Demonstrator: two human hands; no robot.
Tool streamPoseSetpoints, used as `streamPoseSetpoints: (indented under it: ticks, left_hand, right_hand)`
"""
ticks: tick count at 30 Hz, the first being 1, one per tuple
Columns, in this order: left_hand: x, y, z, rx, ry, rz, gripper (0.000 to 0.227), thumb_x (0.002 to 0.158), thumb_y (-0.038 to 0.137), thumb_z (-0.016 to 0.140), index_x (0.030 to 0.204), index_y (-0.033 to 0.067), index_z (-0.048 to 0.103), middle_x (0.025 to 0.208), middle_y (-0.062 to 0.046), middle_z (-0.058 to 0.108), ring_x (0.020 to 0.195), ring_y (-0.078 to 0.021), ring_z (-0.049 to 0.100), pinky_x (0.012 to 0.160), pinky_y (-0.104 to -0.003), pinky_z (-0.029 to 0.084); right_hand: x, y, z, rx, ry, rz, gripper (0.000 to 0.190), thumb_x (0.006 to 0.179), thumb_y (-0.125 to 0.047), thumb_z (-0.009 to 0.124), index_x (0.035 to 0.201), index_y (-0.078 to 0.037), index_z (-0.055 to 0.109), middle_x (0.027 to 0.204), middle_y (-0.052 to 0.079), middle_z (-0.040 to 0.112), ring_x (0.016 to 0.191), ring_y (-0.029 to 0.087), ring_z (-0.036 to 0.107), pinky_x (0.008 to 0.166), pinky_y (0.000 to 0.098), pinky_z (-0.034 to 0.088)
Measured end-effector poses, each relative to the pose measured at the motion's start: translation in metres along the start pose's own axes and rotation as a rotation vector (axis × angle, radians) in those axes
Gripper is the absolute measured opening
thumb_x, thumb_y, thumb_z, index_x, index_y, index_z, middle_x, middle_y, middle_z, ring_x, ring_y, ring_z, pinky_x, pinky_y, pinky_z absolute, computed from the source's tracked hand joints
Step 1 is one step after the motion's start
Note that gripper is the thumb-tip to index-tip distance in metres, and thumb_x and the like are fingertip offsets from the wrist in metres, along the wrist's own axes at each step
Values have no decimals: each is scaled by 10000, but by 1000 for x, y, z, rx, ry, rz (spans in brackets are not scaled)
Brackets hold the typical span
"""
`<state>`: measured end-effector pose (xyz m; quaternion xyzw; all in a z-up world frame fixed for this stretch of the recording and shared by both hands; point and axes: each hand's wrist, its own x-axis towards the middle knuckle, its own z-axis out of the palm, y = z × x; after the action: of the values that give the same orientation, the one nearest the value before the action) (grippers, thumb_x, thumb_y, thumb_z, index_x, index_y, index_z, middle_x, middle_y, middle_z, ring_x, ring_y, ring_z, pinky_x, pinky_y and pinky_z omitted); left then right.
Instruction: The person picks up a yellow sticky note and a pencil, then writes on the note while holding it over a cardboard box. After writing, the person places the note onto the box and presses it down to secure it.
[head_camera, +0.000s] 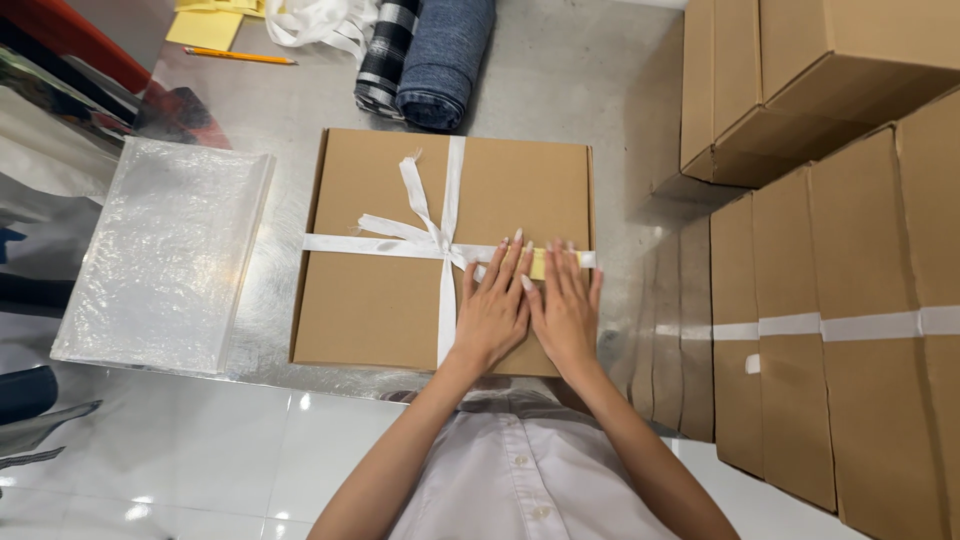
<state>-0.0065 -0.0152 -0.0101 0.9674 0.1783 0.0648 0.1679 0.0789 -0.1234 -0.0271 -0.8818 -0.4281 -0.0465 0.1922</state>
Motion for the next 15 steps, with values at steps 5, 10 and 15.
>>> streamPoseSetpoints:
  ticks: [5, 10, 15]
  left_hand:
    - [1, -2, 8, 43, 4, -36, 629, 1000, 386, 342, 1602, 211, 282, 1718, -15, 152, 1568, -176, 151, 1200, -513, 108]
    - [3, 3, 2, 89, -4, -26, 623, 1002, 372, 335, 1595, 185, 303, 1704, -65, 191, 1558, -221, 184, 1193, -536, 152]
    - [10, 14, 8, 38, -13, -63, 579, 1031, 339, 283, 1591, 194, 314, 1707, -67, 173, 1566, -243, 143, 1211, -547, 61]
  right_hand:
    - [-2, 7, 9, -65, -39, 61, 607, 1084, -483, 345, 1539, -92, 428, 1649, 109, 349, 1509, 289, 324, 1199, 618, 120]
    - [-3, 9, 11, -84, -46, 77, 564, 1089, -448, 334, 1524, -109, 453, 1665, 63, 335, 1528, 253, 291, 1216, 590, 98]
    - [-2, 11, 12, -18, -16, 107, 536, 1100, -425, 327, 1515, -114, 464, 1651, 60, 361, 1516, 248, 317, 1219, 591, 105]
